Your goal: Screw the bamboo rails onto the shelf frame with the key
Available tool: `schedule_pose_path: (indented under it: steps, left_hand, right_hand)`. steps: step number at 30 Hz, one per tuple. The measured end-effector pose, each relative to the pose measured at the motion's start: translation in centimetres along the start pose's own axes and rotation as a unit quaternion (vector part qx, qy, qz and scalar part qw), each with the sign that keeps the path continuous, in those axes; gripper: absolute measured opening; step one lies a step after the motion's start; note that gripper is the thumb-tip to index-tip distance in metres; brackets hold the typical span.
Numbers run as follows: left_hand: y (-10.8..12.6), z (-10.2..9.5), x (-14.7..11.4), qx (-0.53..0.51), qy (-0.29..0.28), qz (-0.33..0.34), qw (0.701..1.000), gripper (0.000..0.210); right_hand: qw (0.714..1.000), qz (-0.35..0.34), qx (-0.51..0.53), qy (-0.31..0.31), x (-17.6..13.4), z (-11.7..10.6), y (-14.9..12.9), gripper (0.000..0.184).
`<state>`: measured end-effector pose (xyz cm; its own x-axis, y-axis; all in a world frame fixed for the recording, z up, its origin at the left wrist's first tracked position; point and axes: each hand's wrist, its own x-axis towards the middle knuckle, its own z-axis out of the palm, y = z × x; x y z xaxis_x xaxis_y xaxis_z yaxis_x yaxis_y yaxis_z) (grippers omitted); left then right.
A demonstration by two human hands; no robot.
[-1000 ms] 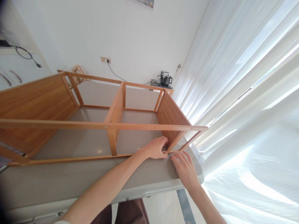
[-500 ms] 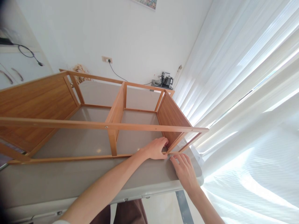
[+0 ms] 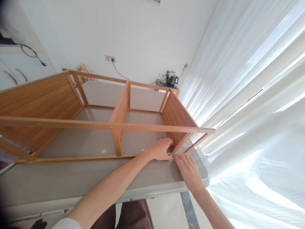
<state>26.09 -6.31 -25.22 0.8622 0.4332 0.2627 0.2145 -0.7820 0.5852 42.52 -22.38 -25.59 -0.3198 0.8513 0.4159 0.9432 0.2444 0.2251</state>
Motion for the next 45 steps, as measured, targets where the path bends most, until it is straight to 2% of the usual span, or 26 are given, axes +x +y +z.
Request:
schedule_pose_path:
  steps: [11, 22, 25, 30, 37, 45]
  left_hand:
    - [-0.2, 0.1, 0.1, -0.004, 0.01, 0.016, 1.0, 0.039]
    - [0.0, 0.0, 0.0, -0.014, 0.004, 0.004, 1.0, 0.039]
    - [0.0, -0.1, -0.1, -0.01, 0.002, 0.003, 1.0, 0.039]
    - [0.0, 0.1, 0.0, -0.001, 0.004, 0.003, 1.0, 0.038]
    - [-0.1, 0.3, 0.0, 0.0, 0.003, 0.003, 1.0, 0.039]
    - [0.0, 0.2, 0.0, -0.003, -0.019, -0.015, 1.0, 0.041]
  right_hand:
    - [1.0, 0.001, -0.013, 0.007, -0.3, 0.2, 0.1, 0.033]
    - [0.998, -0.029, -0.059, -0.01, 1.0, -0.7, -0.4, 0.036]
    - [0.999, -0.013, -0.045, -0.015, 0.9, -0.6, -0.3, 0.034]
    - [0.999, 0.032, 0.017, 0.013, 0.1, 0.3, 0.1, 0.024]
    - [0.997, 0.04, 0.054, 0.039, 0.0, 0.9, 0.5, 0.021]
    - [0.998, 0.037, 0.036, 0.046, -1.0, 0.7, 0.7, 0.02]
